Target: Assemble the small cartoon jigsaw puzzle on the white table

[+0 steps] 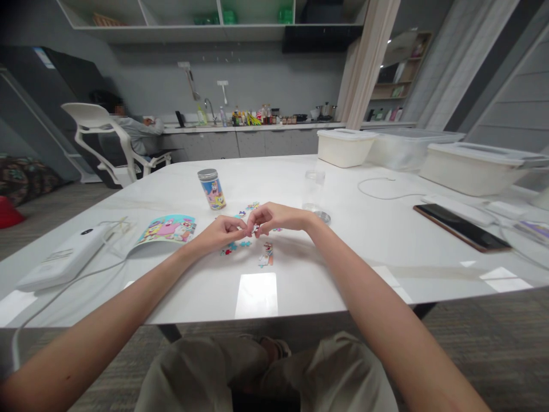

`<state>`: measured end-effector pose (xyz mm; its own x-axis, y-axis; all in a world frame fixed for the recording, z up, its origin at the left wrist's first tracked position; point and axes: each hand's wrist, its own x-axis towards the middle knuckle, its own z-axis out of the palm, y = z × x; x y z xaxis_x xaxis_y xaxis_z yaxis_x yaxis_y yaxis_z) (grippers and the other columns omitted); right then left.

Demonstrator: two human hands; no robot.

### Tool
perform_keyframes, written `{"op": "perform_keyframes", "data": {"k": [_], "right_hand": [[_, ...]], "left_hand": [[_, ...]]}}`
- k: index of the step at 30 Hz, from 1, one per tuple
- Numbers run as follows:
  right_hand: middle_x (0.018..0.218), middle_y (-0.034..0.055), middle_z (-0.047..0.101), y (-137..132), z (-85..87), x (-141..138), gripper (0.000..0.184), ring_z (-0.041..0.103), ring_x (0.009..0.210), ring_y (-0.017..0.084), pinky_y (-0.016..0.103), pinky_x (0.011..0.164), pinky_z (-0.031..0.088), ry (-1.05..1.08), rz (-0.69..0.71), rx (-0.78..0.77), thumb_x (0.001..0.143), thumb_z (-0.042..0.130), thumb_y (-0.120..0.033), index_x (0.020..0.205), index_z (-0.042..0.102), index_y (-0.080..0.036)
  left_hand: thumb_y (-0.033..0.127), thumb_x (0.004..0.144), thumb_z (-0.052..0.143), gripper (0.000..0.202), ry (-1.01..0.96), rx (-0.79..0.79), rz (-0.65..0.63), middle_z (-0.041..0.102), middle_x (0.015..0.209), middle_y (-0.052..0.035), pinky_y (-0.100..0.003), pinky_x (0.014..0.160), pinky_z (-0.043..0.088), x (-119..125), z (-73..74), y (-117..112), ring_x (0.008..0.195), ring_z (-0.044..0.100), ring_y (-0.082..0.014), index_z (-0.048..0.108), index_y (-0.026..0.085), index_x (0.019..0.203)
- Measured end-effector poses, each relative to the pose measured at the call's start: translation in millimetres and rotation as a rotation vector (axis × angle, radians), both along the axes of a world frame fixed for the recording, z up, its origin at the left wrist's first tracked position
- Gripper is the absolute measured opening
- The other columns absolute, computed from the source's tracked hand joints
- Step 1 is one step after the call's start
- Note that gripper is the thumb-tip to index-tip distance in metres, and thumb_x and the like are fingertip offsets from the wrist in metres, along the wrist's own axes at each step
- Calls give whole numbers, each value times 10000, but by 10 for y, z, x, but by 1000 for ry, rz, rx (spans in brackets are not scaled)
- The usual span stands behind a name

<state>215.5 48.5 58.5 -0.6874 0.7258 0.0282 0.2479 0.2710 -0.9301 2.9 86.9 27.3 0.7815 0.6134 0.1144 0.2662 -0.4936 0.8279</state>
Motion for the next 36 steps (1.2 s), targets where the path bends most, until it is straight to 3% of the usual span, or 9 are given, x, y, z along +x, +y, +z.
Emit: {"op": "perform_keyframes", "data": {"k": [12,21,28,31,36], "right_hand": [[941,43,691,-25,65,9,175,596,856,156,288,751,454,-102,-80,81,714,729,-223,883,752,-182],[940,37,684,0,26,-16,150,599,920,173,324,854,446,-146,-46,108,706,749,-273,829,745,-186],[883,15,638,-7,18,-28,229,572,815,136,287,742,445,-68,-53,15,668,767,-202,853,636,-171],[895,22,635,-4,16,-6,255,572,783,124,259,665,416,-8,-47,-22,726,737,-237,929,595,-175],[756,6,636,36,-13,43,174,552,685,111,248,594,348,-124,-53,21,823,652,-318,897,640,-161]], "left_hand": [[586,717,671,505,-42,-101,53,267,433,100,-222,421,86,-1,-21,33,418,169,-39,673,92,819],[528,723,697,418,-3,-106,34,253,409,111,-229,416,77,-3,-5,28,395,166,-36,646,115,769],[474,752,679,341,-56,-119,-2,277,413,117,-205,407,98,-1,23,7,393,171,-35,574,150,757],[466,764,665,327,-63,-112,-10,275,414,119,-197,404,100,-13,12,21,392,168,-34,559,157,765],[408,785,649,266,11,-51,-60,279,418,116,-192,402,115,-14,-8,30,385,183,-33,578,152,773]]}}
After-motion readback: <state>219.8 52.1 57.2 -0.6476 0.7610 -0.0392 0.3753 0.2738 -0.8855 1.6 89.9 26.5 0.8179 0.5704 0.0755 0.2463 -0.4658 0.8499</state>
